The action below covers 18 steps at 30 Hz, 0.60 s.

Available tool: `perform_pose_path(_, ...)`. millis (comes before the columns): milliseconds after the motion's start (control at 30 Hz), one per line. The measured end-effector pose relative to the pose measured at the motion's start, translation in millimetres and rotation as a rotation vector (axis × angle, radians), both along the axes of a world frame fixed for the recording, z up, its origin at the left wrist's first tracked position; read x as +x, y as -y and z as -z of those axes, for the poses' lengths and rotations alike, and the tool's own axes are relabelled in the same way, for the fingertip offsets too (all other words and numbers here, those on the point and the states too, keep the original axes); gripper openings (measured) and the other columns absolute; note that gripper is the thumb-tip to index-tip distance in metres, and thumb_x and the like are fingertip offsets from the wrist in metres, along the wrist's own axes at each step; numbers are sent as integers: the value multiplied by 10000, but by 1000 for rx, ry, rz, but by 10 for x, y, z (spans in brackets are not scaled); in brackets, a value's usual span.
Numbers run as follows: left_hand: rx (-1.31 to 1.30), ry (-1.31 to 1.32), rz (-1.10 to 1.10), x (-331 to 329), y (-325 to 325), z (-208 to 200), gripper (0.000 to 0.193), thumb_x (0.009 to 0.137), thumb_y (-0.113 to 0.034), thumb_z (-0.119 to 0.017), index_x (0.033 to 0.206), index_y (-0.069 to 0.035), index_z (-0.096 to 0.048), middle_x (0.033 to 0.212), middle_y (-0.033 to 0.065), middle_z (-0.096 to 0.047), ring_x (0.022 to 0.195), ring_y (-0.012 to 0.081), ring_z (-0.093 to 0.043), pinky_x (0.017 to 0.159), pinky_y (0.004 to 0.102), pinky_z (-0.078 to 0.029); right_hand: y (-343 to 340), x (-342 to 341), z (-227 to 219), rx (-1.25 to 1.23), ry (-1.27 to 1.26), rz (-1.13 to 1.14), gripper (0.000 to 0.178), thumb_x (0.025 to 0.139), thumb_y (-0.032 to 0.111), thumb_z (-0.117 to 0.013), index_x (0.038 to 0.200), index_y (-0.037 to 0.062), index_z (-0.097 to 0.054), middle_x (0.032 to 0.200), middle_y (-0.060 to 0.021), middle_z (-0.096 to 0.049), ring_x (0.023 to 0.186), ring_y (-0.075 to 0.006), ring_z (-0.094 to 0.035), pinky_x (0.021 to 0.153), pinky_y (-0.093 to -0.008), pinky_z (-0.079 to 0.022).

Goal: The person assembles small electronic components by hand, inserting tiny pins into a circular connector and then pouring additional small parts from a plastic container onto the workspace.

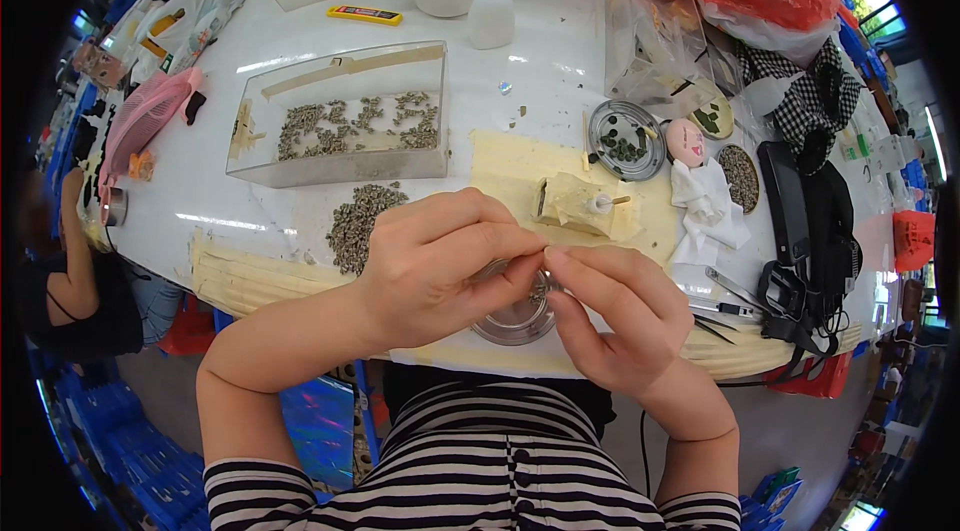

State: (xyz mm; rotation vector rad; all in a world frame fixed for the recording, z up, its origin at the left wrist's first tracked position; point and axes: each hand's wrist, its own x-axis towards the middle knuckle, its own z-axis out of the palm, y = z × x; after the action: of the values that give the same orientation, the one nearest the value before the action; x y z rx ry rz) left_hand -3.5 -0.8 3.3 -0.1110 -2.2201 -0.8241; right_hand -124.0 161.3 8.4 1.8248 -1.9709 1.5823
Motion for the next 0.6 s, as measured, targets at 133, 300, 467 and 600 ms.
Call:
perform_pose_path(133,86,-9,4,-8,-13,-7,227,692,59,-797,900,-3,-729,790,79,-670,649,155,-648,552,251,-512,5,-17,12,-20,-34,-2,297,798,-30,-729,1095,-14,-716,929,-139,-705,748,-192,-684,626,-254,-537)
perform_pose_path(300,96,-38,46,-5,8,5,255,696,60,-798,934,-5,-732,803,74,-671,657,148,-642,549,244,-507,-42,-36,31,125,569,-124,246,866,-13,-688,1112,-19,-706,947,-123,-707,827,-160,-685,723,-255,-545)
perform_pose_path(467,51,-53,101,-2,9,1,278,693,53,-807,952,-14,-729,810,72,-670,654,147,-641,537,242,-506,-61,-38,14,248,1023,-247,188,919,17,-663,1094,-50,-677,980,-86,-704,876,-116,-669,788,-246,-537)
perform_pose_path(600,31,-61,77,-12,1,21,275,694,45,-809,948,-23,-729,809,69,-669,648,148,-643,534,244,-506,-74,-42,46,202,923,-209,174,909,20,-682,1068,-49,-672,973,-76,-701,860,-104,-664,787,-240,-534)
